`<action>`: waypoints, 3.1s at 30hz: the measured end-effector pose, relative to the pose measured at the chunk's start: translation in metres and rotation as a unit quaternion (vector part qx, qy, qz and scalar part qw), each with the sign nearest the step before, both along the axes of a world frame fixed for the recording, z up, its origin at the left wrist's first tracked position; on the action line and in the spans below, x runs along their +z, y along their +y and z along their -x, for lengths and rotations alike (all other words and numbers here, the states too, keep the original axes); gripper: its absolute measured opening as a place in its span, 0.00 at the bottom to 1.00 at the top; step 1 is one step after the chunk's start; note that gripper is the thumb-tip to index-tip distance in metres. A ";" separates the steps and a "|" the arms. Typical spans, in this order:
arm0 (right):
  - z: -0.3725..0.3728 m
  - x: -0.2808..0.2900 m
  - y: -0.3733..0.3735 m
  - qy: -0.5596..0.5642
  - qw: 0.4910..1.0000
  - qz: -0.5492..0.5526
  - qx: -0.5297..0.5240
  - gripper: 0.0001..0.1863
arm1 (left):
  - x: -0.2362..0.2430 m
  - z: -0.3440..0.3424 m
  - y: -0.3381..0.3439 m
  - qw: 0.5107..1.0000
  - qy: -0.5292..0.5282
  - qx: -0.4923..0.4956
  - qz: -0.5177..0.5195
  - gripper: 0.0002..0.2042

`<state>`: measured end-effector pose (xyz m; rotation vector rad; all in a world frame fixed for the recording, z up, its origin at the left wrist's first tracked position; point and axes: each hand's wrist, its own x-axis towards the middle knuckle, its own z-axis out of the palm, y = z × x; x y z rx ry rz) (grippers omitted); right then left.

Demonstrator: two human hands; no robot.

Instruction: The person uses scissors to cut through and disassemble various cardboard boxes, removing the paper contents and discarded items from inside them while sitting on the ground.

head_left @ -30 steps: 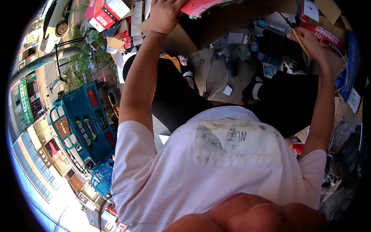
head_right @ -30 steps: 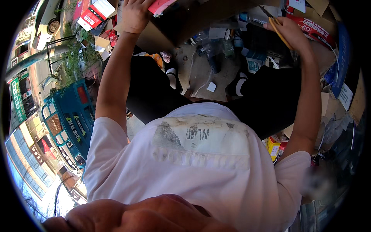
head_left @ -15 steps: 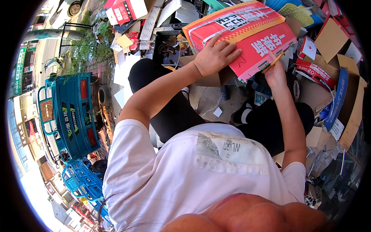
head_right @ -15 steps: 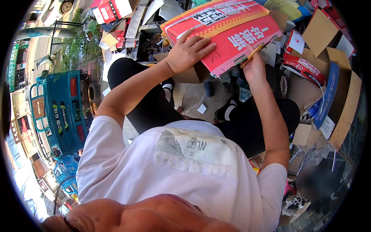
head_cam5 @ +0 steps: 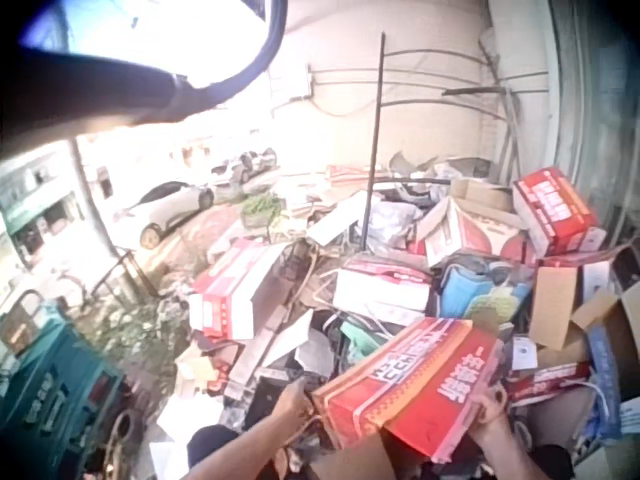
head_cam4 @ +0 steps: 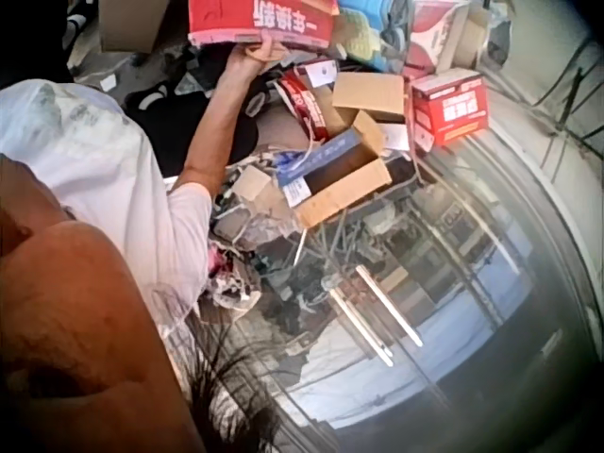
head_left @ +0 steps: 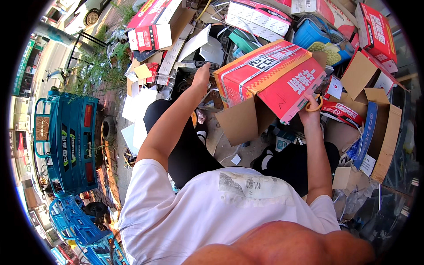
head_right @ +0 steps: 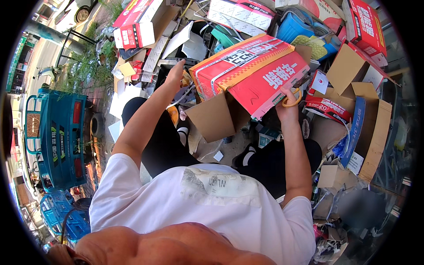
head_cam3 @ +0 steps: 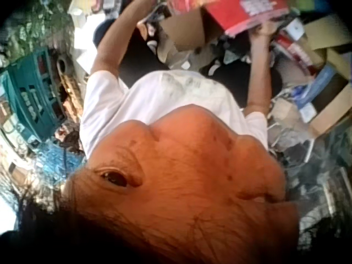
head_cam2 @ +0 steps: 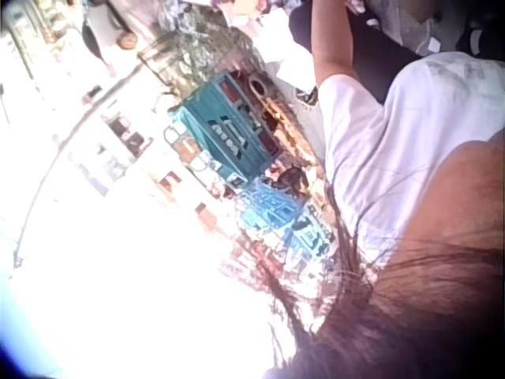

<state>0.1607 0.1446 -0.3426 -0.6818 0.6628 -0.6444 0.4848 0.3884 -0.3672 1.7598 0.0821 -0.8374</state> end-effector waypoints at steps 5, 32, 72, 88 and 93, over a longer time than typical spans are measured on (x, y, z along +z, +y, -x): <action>0.010 0.013 0.000 -0.039 0.997 0.040 0.044 0.27 | -0.023 -0.002 0.015 0.958 0.243 -0.146 -0.041 0.41; -0.026 -0.004 -0.053 -0.132 0.955 0.042 0.261 0.23 | 0.002 0.077 0.025 0.858 0.325 -0.149 0.368 0.40; 0.017 -0.022 -0.042 0.349 0.839 0.401 0.117 0.24 | -0.032 0.060 -0.011 0.896 -0.025 -0.442 -0.019 0.39; 0.054 -0.027 0.042 0.406 0.629 0.420 0.514 0.31 | -0.077 0.082 -0.004 0.784 -0.290 -0.532 -0.135 0.28; 0.075 -0.042 0.067 0.463 0.496 0.458 0.575 0.27 | -0.100 0.085 0.019 0.749 -0.301 -0.561 -0.181 0.31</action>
